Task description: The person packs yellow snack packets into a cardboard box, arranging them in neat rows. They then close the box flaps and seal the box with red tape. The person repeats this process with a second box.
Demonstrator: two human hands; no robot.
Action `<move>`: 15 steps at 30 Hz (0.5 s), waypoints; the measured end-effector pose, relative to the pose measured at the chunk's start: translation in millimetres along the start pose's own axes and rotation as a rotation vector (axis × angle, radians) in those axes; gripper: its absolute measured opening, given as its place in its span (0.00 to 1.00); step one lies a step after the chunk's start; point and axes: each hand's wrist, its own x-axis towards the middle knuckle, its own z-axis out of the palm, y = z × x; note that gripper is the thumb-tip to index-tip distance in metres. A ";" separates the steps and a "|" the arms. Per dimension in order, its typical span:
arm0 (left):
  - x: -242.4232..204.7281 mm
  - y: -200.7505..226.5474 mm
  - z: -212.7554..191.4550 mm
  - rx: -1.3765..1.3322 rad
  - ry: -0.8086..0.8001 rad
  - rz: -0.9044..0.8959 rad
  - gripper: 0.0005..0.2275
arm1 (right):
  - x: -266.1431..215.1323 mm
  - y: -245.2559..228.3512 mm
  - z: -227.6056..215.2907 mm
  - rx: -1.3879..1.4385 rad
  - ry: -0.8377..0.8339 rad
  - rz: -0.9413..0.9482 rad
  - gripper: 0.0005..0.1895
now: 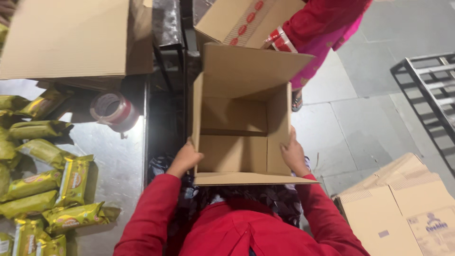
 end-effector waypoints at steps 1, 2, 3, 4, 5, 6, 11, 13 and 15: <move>3.6 -10.0 -3.0 0.010 -0.041 -0.080 0.42 | -4.5 -3.7 -2.0 -0.016 -0.027 -0.001 0.46; 3.9 -15.2 -1.1 0.022 -0.082 -0.160 0.40 | -7.3 -6.1 -8.7 -0.039 -0.080 0.024 0.47; 1.8 -17.3 -0.9 0.046 -0.057 -0.131 0.38 | -2.0 -14.7 -11.8 -0.054 -0.134 0.034 0.49; -3.0 -16.3 -2.1 0.070 -0.031 -0.102 0.37 | 1.3 -23.9 -17.3 -0.070 -0.188 0.044 0.51; -4.6 -10.3 -7.6 0.101 -0.003 -0.063 0.35 | 4.6 -32.5 -29.3 -0.128 -0.232 0.004 0.48; -11.2 -2.9 -9.9 0.086 0.085 -0.002 0.37 | 6.6 -41.0 -48.2 -0.185 -0.275 -0.035 0.45; -16.1 23.6 -9.0 -0.173 0.371 0.459 0.43 | -17.0 -136.8 -156.1 0.129 -0.503 -0.521 0.34; -19.1 23.0 -3.4 -0.126 0.380 0.344 0.41 | -44.0 -185.3 -174.3 -0.017 -0.733 -0.368 0.38; -20.7 26.6 -3.7 -0.101 0.356 0.246 0.40 | -57.8 -222.8 -169.7 -0.049 -0.861 -0.446 0.38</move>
